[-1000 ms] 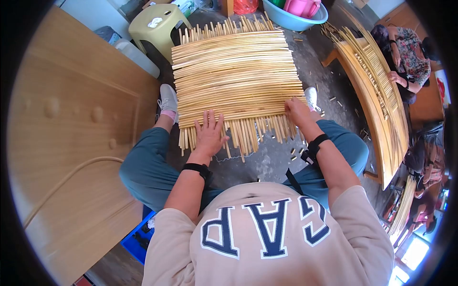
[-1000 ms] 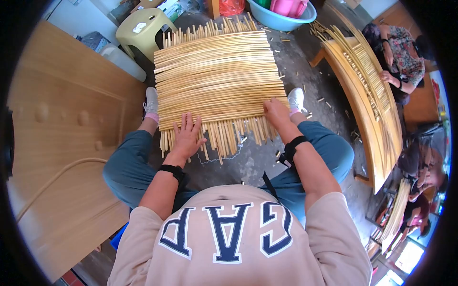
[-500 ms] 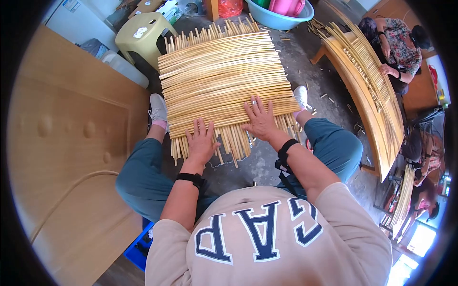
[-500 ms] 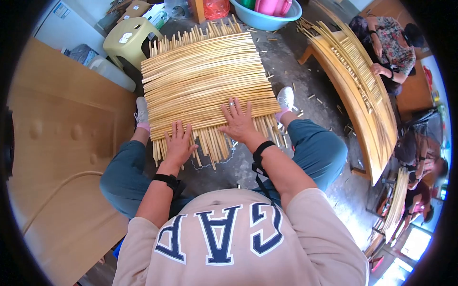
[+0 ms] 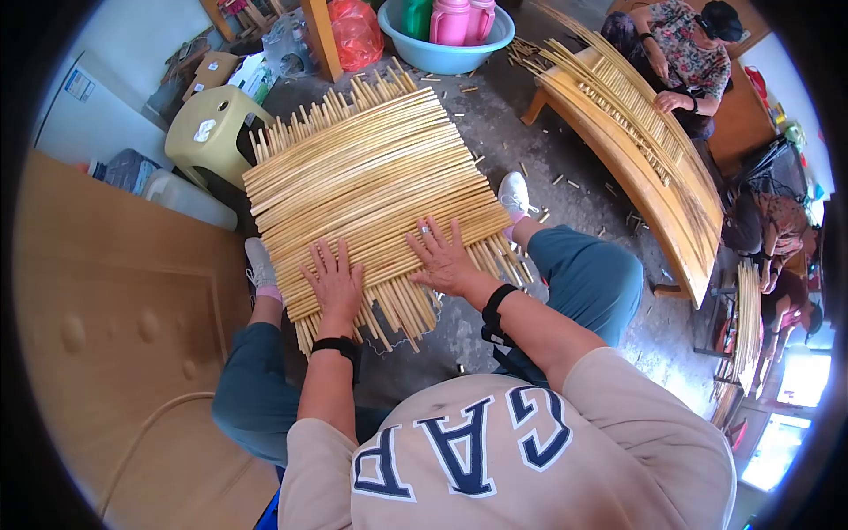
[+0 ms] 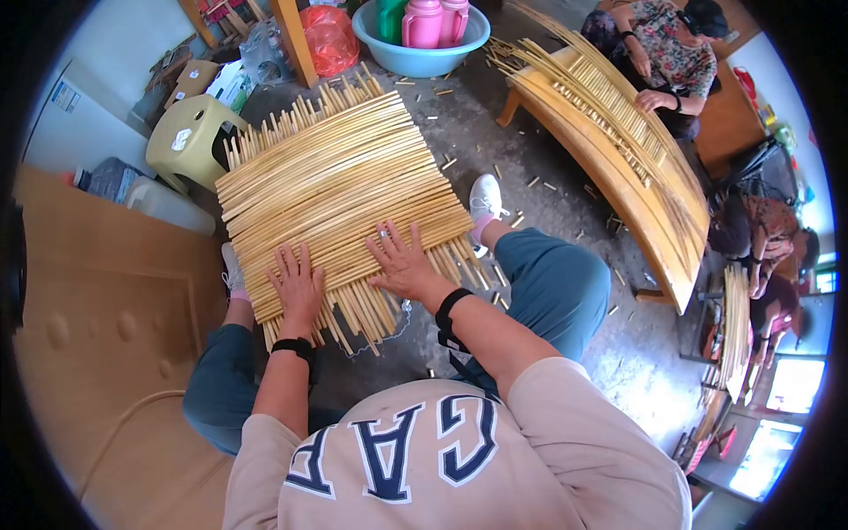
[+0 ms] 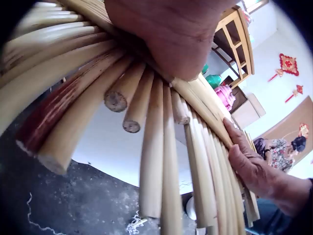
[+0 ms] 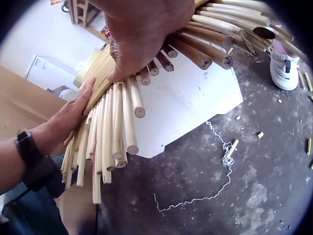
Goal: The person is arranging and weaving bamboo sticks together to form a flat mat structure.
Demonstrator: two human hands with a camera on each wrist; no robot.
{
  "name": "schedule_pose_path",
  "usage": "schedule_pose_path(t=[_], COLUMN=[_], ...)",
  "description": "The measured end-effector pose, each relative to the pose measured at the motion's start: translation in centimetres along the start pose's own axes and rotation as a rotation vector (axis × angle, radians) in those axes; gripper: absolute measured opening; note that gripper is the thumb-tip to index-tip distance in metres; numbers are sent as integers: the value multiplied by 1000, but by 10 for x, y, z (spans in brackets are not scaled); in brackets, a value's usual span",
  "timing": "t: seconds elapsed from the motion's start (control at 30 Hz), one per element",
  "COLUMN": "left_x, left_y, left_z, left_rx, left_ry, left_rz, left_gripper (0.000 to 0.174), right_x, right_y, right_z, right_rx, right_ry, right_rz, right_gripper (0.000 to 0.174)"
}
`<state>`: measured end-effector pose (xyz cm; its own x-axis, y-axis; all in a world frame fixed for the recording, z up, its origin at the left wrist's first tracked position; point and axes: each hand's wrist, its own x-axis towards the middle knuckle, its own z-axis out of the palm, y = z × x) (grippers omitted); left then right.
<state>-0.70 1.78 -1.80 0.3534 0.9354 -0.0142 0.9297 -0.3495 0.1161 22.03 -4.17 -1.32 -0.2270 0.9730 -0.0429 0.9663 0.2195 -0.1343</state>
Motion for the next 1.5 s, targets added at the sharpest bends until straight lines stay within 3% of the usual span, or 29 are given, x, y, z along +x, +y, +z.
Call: schedule_pose_path(t=[0.3,0.37,0.5,0.67,0.8,0.87,0.9,0.97,1.07,1.2,1.27,1.5], left_x=[2,1,2,1,5,11,18,39,84,120,127,127], left_y=[-1,0,-2,0,1,7,9,10,9,12,17,26], left_z=[6,5,6,3,-4,-23,-29,-36,-27,-6,0,-1], left_rx=[70,33,38,31,14,-50,-53,-155,-208,-143,-36,53], left_ry=[3,14,13,-1,-16,-212,-212,39,133,144,51,20], left_rz=[-8,-2,6,7,14,-66,-59,29,74,28,-51,-90], left_gripper=[60,61,62,62,62,62,62,62,62,60,60,63], right_x=[13,30,63,72,73,72,72,72,72,73,73,76], right_y=[6,20,50,62,60,60,61,61,61,60,59,61], right_z=[-6,-8,-14,-4,-7,-9,-10,-12,-12,-14,-13,-14], right_rx=[123,135,11,1,-3,4,0,28,23,24,18,56], right_ry=[19,244,296,168,180,159,158,137,156,153,147,131], right_rz=[35,96,154,167,167,172,178,159,157,161,164,171], right_gripper=[71,69,71,77,76,76,76,75,75,76,76,77])
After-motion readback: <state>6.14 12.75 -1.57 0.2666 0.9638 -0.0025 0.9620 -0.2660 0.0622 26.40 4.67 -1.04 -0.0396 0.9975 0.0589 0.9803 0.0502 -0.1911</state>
